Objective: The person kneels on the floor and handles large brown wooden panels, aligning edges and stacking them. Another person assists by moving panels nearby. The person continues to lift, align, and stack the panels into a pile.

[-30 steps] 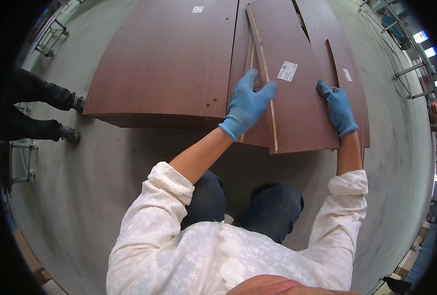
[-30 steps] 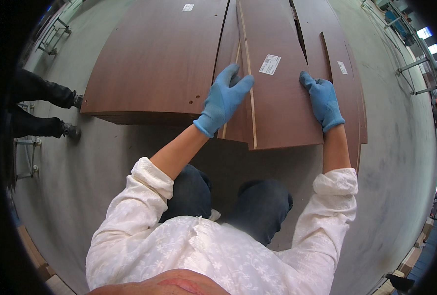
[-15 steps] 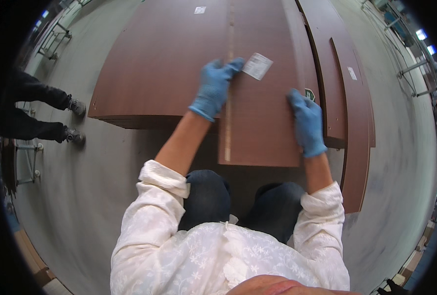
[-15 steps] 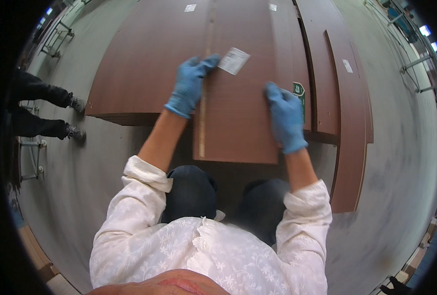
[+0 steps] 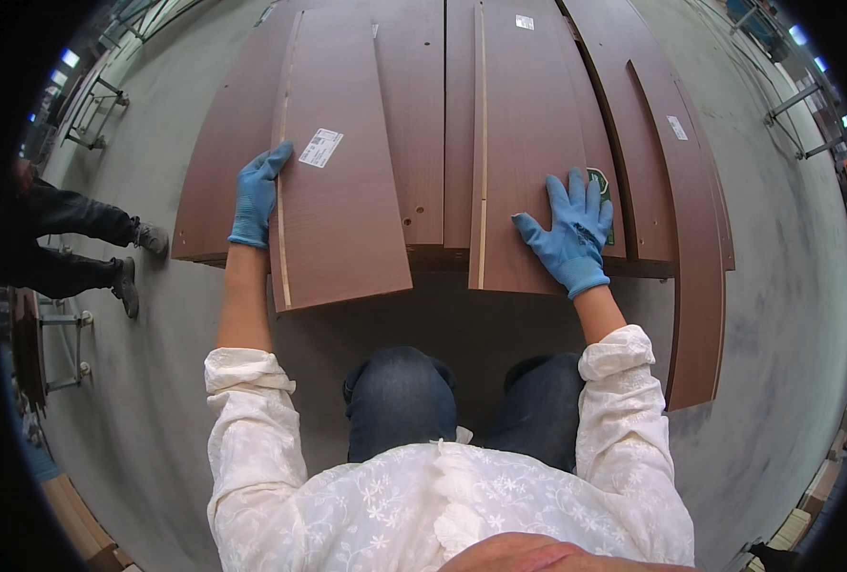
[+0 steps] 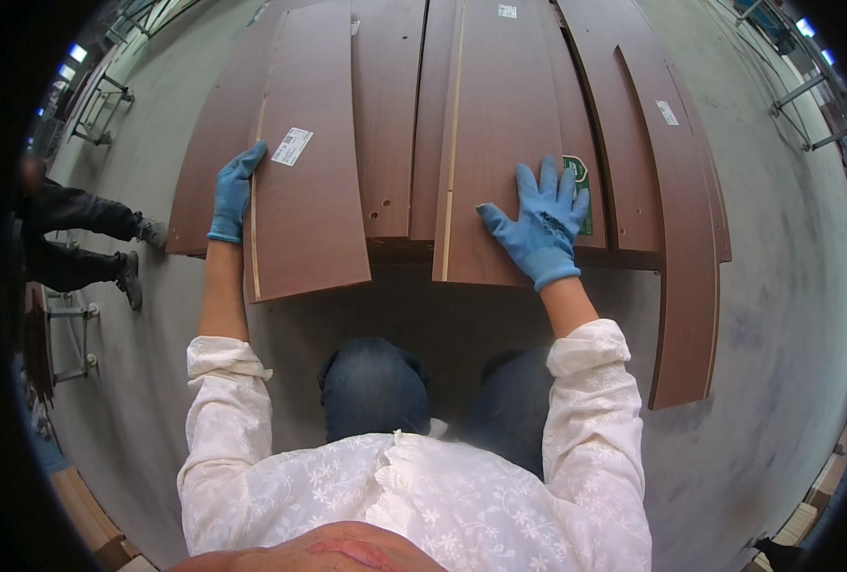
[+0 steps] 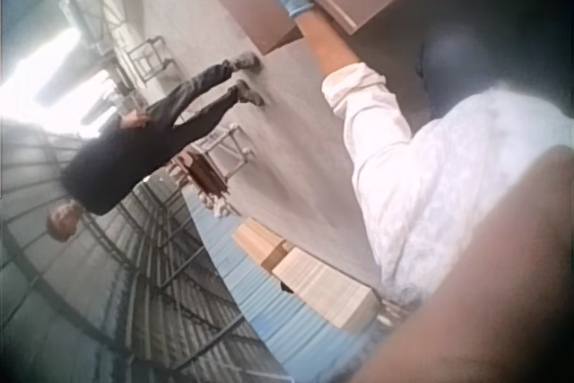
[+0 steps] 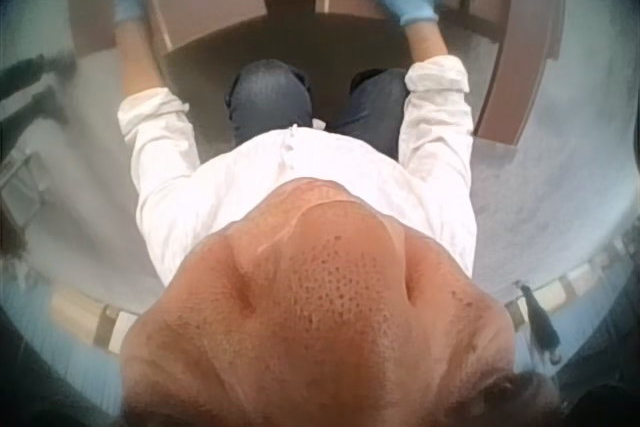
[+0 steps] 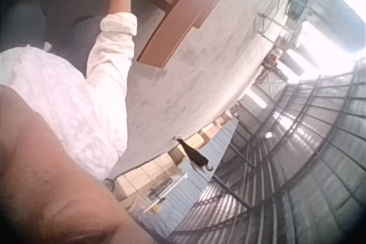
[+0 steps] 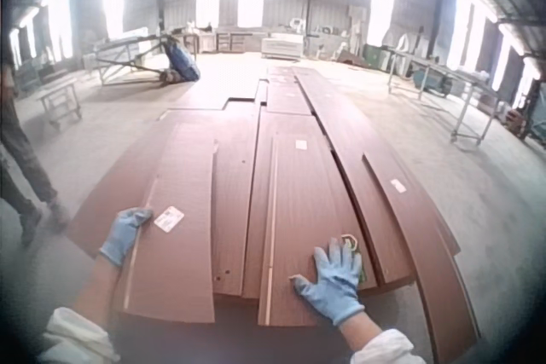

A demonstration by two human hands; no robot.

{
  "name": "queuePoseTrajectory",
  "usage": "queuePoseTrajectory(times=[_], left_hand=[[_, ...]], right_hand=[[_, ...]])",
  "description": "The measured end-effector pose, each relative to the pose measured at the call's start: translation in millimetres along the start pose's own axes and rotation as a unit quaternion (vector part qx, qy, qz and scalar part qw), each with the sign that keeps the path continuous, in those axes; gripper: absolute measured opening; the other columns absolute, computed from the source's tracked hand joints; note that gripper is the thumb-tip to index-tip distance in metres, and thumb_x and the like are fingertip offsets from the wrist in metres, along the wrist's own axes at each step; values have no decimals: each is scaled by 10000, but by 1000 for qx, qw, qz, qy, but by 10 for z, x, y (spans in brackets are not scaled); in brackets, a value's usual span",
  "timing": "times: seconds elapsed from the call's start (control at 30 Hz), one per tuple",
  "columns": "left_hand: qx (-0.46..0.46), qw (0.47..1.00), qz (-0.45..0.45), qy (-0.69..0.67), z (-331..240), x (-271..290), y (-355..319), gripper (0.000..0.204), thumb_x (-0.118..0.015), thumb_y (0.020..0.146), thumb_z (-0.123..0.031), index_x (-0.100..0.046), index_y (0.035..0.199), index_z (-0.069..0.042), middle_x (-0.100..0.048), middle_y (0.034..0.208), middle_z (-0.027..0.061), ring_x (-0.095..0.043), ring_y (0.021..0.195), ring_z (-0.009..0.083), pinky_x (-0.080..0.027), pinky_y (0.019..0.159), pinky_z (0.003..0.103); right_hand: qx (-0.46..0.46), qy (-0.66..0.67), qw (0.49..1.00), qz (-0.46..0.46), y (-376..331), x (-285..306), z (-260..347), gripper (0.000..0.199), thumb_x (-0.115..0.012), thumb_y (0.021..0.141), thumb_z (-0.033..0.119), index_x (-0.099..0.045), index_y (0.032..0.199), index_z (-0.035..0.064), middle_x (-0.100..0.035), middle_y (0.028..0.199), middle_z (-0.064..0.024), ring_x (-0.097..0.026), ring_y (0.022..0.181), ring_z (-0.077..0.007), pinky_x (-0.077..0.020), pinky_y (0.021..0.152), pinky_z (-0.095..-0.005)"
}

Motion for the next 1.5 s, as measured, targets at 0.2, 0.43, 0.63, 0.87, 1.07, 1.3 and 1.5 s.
queuePoseTrajectory(times=[0.2, 0.43, 0.63, 0.87, 1.07, 1.3, 1.5], left_hand=[[28, 991, 22, 129, 166, 103, 131, 354, -795, 974, -336, -779, 1081, 1, -738, 933, 31, -650, 832, 86, -538, 757, 260], [-183, 887, -58, 420, -339, -134, -46, 342, -676, 977, -299, -630, 797, -11, -658, 749, 168, -619, 699, 333, -484, 676, 484], [-212, 796, -67, 563, -500, -390, -153, 304, -662, 962, -269, -613, 787, -25, -645, 754, 213, -641, 732, 430, -505, 678, 522], [-181, 768, -144, 597, -699, -191, -84, 360, -559, 1050, -383, -743, 959, -87, -750, 865, 198, -722, 790, 429, -567, 691, 488], [-158, 873, -161, 433, -1195, 22, 6, 323, -655, 1017, -378, -773, 1057, -79, -761, 805, 135, -727, 727, 374, -569, 665, 446], [-453, 699, 167, 527, -769, -2219, -1156, 577, -780, 903, -350, -653, 1406, -98, -646, 1405, 198, -603, 1317, 378, -468, 1095, 504], [-380, 694, 260, 553, -474, -2810, -1597, 718, -776, 894, -365, -565, 1500, -43, -523, 1544, 234, -448, 1464, 449, -316, 1225, 569]], right_hand=[[8, 14, 999, 32, 296, -239, 12, 916, -536, 905, 823, -524, 1541, 164, -352, 1655, -287, -278, 1511, -585, -245, 1218, -660], [26, 21, 999, 33, 756, -268, 148, 853, -569, 919, 765, -556, 1513, 152, -409, 1609, -282, -379, 1443, -565, -334, 1172, -632], [63, 36, 997, -21, 815, -261, 173, 818, -599, 913, 734, -595, 1463, 129, -486, 1515, -256, -469, 1334, -517, -404, 1095, -613], [65, 17, 997, -28, 870, -368, 127, 864, -550, 918, 787, -590, 1484, 135, -491, 1522, -248, -490, 1331, -484, -413, 1100, -594], [68, 1, 997, -35, 880, -395, 110, 854, -541, 922, 792, -599, 1484, 152, -474, 1562, -249, -483, 1347, -482, -397, 1128, -596], [69, -10, 996, -52, 865, -376, 89, 835, -560, 911, 796, -613, 1468, 176, -469, 1582, -262, -438, 1397, -549, -366, 1151, -641], [46, 50, 997, -21, 813, -396, 32, 864, -592, 875, 807, -605, 1461, 173, -444, 1601, -276, -370, 1446, -582, -319, 1177, -680]])
Point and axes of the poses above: each hand's wrist, its own y-axis towards the middle knuckle, its own x-axis out of the back of the hand, z = x × y, the point moved 10 cm from there along y, towards the middle knuckle
